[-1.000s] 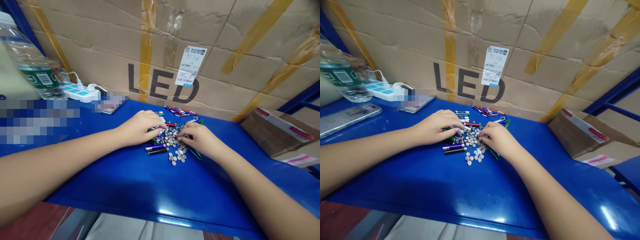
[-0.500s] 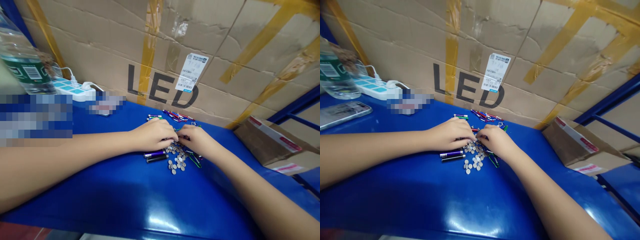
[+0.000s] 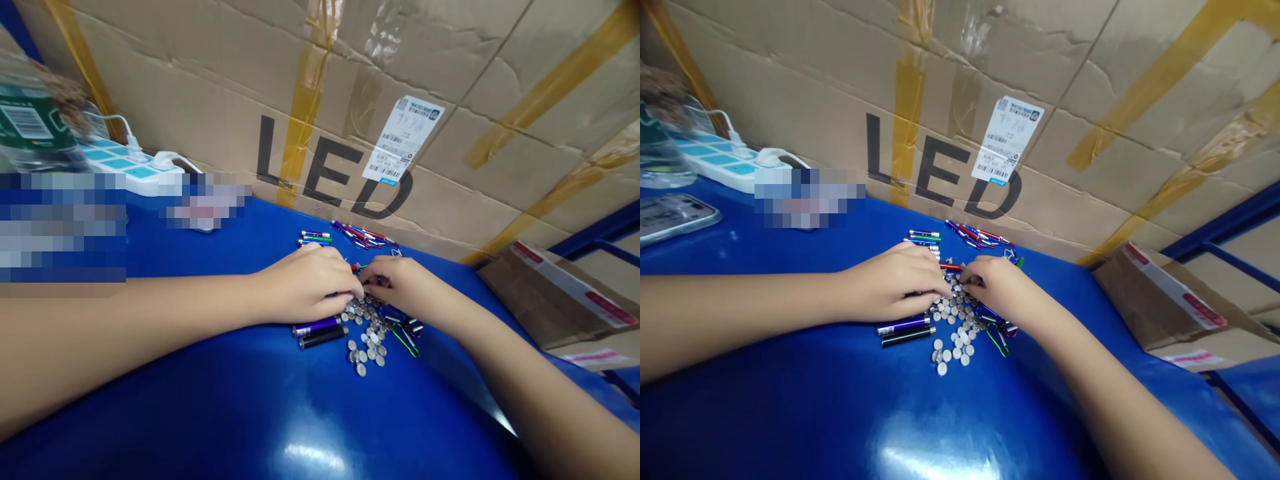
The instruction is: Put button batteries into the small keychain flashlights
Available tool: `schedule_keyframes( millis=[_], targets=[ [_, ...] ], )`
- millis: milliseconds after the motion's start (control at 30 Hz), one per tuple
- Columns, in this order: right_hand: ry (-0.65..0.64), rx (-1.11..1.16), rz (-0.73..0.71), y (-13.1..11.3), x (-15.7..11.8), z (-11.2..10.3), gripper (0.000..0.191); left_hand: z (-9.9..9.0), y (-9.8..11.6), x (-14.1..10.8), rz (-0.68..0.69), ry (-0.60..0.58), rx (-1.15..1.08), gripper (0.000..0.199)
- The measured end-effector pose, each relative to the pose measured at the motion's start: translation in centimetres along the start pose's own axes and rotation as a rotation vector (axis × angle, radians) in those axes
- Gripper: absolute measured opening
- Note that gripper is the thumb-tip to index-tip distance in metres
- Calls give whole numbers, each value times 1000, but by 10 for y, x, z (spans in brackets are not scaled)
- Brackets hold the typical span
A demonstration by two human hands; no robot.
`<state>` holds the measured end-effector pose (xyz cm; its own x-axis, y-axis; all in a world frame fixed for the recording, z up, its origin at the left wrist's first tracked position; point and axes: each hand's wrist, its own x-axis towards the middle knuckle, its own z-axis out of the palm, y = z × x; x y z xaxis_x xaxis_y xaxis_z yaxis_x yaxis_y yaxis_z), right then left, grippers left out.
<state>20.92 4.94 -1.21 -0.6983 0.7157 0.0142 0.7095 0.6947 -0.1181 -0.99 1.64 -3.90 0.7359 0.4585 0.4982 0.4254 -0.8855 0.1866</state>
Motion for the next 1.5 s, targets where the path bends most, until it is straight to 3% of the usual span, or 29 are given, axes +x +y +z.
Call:
schedule_keyframes(
  millis=[333,567,800,1500],
  targets=[
    [133,-80,-68,7,-8,16,21,-2,4,-3,49,42,108,21],
    [201,-109,-91,4,-10,15,21,-2,5,-4,62,70,141,20],
    [149,-55,-115,5,-13,11,21,-3,5,-4,48,47,123,21],
    [85,51,22,0,-11,8,13,-3,6,-2,53,18,87,23]
  ],
)
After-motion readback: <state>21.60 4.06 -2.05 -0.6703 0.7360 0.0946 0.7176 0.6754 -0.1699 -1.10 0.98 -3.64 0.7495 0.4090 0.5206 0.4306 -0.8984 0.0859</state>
